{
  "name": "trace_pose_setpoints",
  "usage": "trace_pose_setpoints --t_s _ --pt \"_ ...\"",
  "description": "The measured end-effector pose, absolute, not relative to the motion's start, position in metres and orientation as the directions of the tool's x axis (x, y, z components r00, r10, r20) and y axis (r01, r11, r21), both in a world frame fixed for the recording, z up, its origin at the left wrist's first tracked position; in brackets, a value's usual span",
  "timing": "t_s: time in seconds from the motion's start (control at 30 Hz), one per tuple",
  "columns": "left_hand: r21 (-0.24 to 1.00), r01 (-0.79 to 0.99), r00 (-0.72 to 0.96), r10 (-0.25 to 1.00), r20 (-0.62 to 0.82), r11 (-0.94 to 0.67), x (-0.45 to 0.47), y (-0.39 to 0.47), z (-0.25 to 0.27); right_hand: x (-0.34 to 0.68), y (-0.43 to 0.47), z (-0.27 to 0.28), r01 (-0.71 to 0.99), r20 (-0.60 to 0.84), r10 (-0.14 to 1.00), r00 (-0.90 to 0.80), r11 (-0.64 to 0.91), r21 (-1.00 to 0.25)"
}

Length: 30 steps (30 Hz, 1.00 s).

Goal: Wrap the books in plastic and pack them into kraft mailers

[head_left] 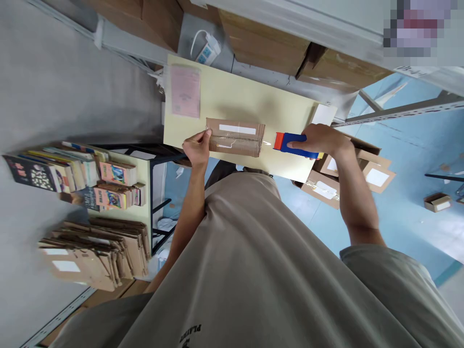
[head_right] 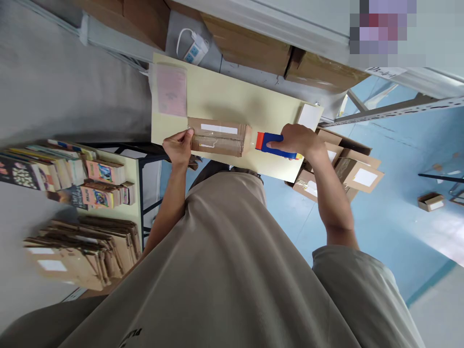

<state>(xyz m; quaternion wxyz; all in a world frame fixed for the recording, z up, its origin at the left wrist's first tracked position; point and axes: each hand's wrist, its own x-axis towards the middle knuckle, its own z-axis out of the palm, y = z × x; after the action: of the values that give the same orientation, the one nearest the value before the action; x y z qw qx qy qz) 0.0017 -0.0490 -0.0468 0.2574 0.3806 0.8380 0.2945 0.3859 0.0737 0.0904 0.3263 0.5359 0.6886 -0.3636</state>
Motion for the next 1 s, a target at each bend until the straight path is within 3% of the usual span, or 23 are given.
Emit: trace_pose_setpoints --t_s 0.67,1.0 --pt "0.71 0.509 -0.513 0.834 -0.204 0.486 0.014 -0.043 -0.036 0.32 -0.002 0.035 0.997 -0.689 0.72 -0.08 0.063 -0.051" --pt "0.721 0.503 -0.457 0.855 -0.246 0.476 0.004 -0.027 -0.046 0.325 -0.044 0.021 0.974 -0.738 0.665 0.115 -0.223 -0.05"
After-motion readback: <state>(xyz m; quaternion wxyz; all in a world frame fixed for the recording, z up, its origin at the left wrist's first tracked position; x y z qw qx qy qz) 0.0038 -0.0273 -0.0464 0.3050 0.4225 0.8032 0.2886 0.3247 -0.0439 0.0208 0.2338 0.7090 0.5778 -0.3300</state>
